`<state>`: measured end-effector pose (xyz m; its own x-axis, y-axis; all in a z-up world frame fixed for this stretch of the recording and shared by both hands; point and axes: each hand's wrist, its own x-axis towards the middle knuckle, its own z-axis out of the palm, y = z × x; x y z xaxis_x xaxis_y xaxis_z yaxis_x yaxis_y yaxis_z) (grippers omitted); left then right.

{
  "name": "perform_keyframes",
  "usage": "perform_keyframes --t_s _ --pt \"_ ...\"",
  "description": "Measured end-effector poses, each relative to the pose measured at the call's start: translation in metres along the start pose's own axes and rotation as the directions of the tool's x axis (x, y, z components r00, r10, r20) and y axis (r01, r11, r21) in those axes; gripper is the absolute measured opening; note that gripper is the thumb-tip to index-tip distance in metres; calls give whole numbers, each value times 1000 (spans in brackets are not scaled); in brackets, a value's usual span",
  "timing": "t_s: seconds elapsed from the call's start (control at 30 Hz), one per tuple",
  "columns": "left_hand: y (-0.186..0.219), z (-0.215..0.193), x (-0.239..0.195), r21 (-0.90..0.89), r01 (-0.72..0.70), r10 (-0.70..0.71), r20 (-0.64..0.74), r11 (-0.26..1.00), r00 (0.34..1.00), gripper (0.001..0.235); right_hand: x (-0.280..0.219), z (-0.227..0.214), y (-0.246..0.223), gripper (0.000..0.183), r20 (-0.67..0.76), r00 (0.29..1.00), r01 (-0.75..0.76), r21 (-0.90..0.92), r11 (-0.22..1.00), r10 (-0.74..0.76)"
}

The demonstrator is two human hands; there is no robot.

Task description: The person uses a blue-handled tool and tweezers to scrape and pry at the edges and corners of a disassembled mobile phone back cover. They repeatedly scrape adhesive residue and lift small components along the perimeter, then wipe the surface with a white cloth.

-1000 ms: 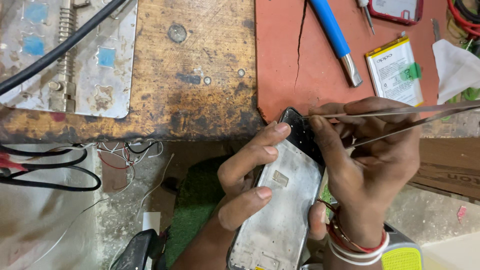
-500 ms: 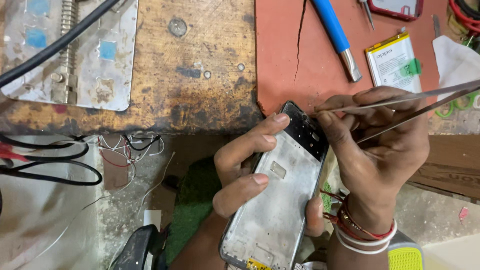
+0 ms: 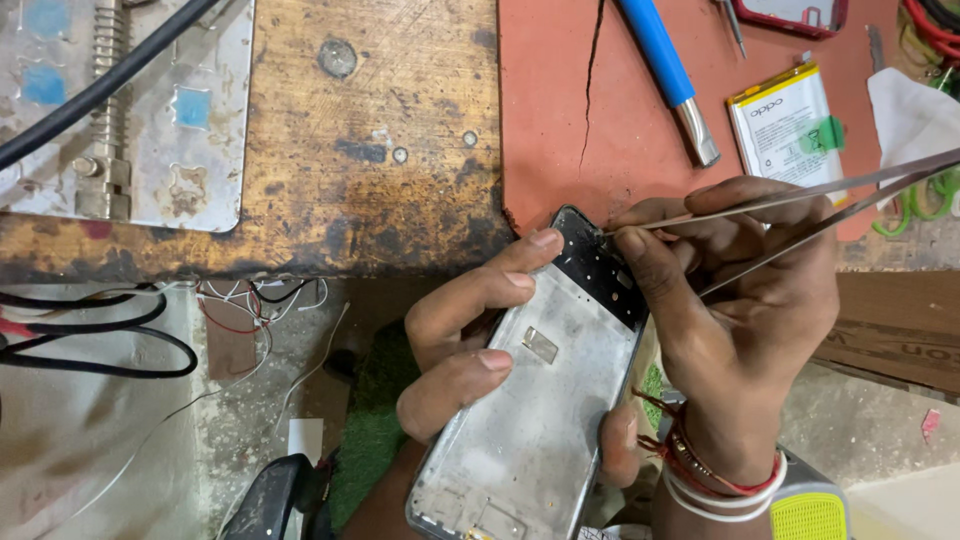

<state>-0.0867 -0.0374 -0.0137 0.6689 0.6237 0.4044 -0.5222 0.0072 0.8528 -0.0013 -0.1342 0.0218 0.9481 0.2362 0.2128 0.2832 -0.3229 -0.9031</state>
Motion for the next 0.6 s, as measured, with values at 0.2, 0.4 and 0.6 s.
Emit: perform_keyframes --t_s 0.2,0.4,0.6 --pt "-10 4 -2 42 -81 82 -38 996 996 59 0 -4 4 37 -3 1000 -12 88 996 12" --pt "-9 1 -3 -57 -34 32 -28 998 999 60 -3 -4 3 36 -6 1000 -13 86 996 14" --pt "-7 0 -6 -45 -30 29 -22 999 999 61 -1 3 -1 37 -6 1000 -14 69 997 15"
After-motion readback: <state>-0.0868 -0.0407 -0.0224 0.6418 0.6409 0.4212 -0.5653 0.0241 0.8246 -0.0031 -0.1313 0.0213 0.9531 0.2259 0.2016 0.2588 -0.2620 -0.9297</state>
